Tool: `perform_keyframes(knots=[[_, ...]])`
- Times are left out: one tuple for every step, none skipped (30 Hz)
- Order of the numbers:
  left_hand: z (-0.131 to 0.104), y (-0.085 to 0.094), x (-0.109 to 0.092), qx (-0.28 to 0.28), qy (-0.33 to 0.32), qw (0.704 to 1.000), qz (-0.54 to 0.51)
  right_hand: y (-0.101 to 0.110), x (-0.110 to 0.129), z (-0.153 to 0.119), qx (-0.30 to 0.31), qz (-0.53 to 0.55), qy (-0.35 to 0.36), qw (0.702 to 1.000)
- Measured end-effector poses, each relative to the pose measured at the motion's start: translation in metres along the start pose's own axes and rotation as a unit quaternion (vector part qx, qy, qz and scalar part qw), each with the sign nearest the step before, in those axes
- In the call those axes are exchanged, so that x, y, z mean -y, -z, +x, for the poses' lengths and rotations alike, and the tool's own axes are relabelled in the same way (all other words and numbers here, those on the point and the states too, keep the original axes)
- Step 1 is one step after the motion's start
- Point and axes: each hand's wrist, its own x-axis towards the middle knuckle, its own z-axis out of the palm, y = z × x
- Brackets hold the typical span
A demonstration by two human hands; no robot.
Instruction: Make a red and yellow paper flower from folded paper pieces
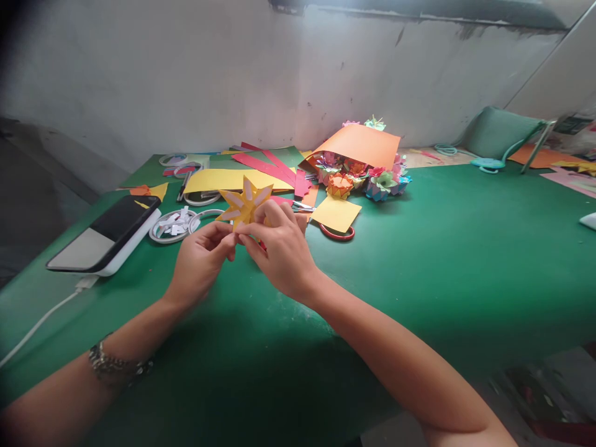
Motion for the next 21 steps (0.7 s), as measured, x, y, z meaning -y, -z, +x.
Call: perform_keyframes(knots=[[0.0003, -0.0002, 0.0002, 0.001, 0.006, 1.000, -0.005, -0.0007, 0.0000, -0.0004, 0.001, -0.005, 0.002, 1.000], [0.0006, -0.0003, 0.0006, 0.001, 0.010, 1.000, -0.006, -0.0013, 0.0000, -0.0007, 0.002, -0.009, 0.003, 1.000], [0.0008, -0.0003, 0.0012, 0.002, 0.012, 1.000, -0.004, -0.0019, 0.0001, -0.0009, 0.001, -0.011, 0.004, 1.000], [0.0010, -0.0002, 0.0019, 0.000, 0.014, 1.000, 0.001, -0.0025, 0.0003, -0.0011, 0.001, -0.012, 0.005, 1.000], [0.0011, -0.0001, 0.0028, -0.002, 0.016, 1.000, 0.005, -0.0029, 0.0004, -0.0012, 0.002, -0.012, 0.005, 1.000], [0.0012, 0.0001, 0.0036, -0.004, 0.018, 1.000, 0.009, -0.0032, 0.0006, -0.0012, 0.004, -0.011, 0.005, 1.000], [0.0012, 0.0003, 0.0045, -0.006, 0.020, 1.000, 0.013, -0.0034, 0.0008, -0.0011, 0.005, -0.007, 0.003, 1.000], [0.0011, 0.0004, 0.0052, -0.007, 0.022, 1.000, 0.014, -0.0035, 0.0009, -0.0010, 0.006, -0.001, -0.001, 1.000], [0.0010, 0.0006, 0.0058, -0.007, 0.023, 1.000, 0.014, -0.0035, 0.0011, -0.0008, 0.007, 0.005, -0.006, 1.000], [0.0009, 0.0006, 0.0063, -0.006, 0.022, 1.000, 0.013, -0.0035, 0.0012, -0.0006, 0.008, 0.013, -0.011, 1.000], [0.0007, 0.0007, 0.0066, -0.005, 0.019, 1.000, 0.011, -0.0034, 0.0013, -0.0003, 0.009, 0.021, -0.015, 1.000], [0.0004, 0.0008, 0.0069, -0.004, 0.015, 1.000, 0.008, -0.0032, 0.0014, -0.0001, 0.011, 0.028, -0.019, 0.999], [0.0001, 0.0009, 0.0070, -0.004, 0.011, 1.000, 0.006, -0.0031, 0.0015, 0.0001, 0.013, 0.033, -0.022, 0.999], [-0.0002, 0.0009, 0.0070, -0.004, 0.009, 1.000, 0.004, -0.0029, 0.0016, 0.0003, 0.013, 0.036, -0.024, 0.999], [-0.0005, 0.0010, 0.0069, -0.002, 0.008, 1.000, 0.002, -0.0027, 0.0017, 0.0004, 0.014, 0.039, -0.026, 0.999], [-0.0007, 0.0011, 0.0067, -0.001, 0.008, 1.000, 0.001, -0.0024, 0.0019, 0.0005, 0.014, 0.042, -0.027, 0.999], [-0.0008, 0.0011, 0.0063, 0.001, 0.009, 1.000, 0.000, -0.0022, 0.0020, 0.0006, 0.014, 0.043, -0.029, 0.999], [-0.0008, 0.0011, 0.0058, 0.003, 0.010, 1.000, 0.000, -0.0020, 0.0022, 0.0007, 0.014, 0.045, -0.031, 0.998], [-0.0008, 0.0011, 0.0051, 0.006, 0.011, 1.000, -0.001, -0.0018, 0.0024, 0.0009, 0.014, 0.047, -0.032, 0.998], [-0.0007, 0.0010, 0.0043, 0.008, 0.011, 1.000, 0.000, -0.0016, 0.0025, 0.0010, 0.014, 0.050, -0.033, 0.998], [-0.0007, 0.0010, 0.0036, 0.010, 0.012, 1.000, 0.000, -0.0014, 0.0027, 0.0012, 0.012, 0.055, -0.035, 0.998]])
